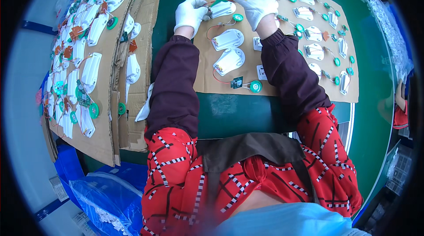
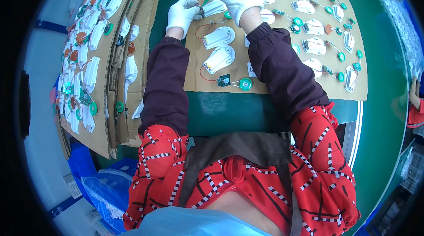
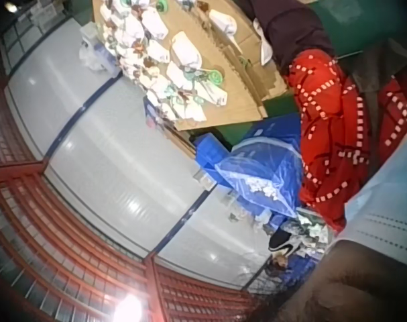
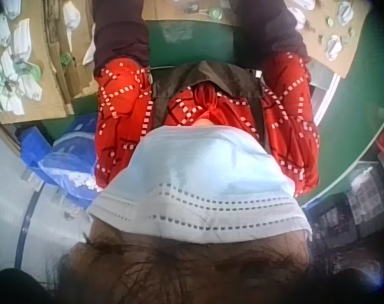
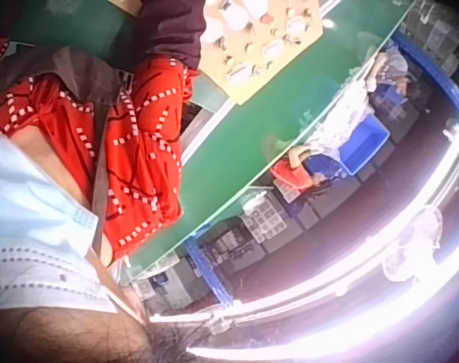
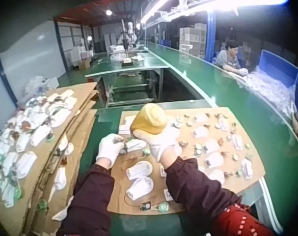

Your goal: Applying glue or sealant to small electronic components arranged on cardboard sheets using a squeeze bottle.

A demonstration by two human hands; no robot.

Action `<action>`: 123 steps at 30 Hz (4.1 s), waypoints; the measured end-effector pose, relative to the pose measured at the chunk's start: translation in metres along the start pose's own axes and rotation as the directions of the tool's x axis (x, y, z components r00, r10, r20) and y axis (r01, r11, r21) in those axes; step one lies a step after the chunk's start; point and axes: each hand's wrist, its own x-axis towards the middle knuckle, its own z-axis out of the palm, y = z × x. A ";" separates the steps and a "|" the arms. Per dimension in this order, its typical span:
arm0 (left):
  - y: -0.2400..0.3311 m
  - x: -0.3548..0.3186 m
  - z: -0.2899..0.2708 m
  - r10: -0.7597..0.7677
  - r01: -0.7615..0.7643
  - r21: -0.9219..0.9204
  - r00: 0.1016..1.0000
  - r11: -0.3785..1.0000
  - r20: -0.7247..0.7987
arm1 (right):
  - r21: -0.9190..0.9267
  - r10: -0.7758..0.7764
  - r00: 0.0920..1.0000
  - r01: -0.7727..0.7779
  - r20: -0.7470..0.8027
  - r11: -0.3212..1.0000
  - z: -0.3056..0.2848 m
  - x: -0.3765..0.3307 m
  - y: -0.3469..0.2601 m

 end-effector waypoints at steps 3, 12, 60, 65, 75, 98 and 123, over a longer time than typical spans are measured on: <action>0.002 0.000 0.001 -0.015 0.015 0.008 1.000 1.000 -0.003 | -0.008 -0.020 1.000 0.020 0.012 1.000 0.000 0.000 0.001; -0.001 0.002 0.001 0.002 -0.002 0.028 1.000 1.000 0.001 | -0.132 0.029 0.999 -0.024 0.032 0.991 0.003 -0.001 0.000; 0.007 -0.005 0.001 -0.034 0.040 0.121 0.998 0.992 -0.045 | -0.024 -0.010 1.000 0.011 0.027 1.000 -0.002 0.004 -0.004; 0.008 -0.007 0.000 -0.036 0.043 0.159 0.998 0.986 -0.048 | 0.001 -0.006 1.000 0.006 0.023 1.000 -0.001 0.002 -0.004; 0.005 -0.005 0.000 -0.019 0.027 0.179 0.999 0.983 -0.050 | -0.155 0.011 0.999 -0.003 0.046 0.988 -0.001 -0.001 -0.016; -0.009 0.004 -0.002 0.024 -0.016 0.157 0.999 0.987 -0.046 | -0.218 -0.033 0.997 0.047 0.068 0.975 0.001 -0.003 -0.027; 0.001 0.011 -0.013 -0.064 0.048 -0.062 0.955 0.997 -0.290 | 0.618 -0.221 0.945 -0.326 0.242 -0.716 -0.119 0.042 -0.081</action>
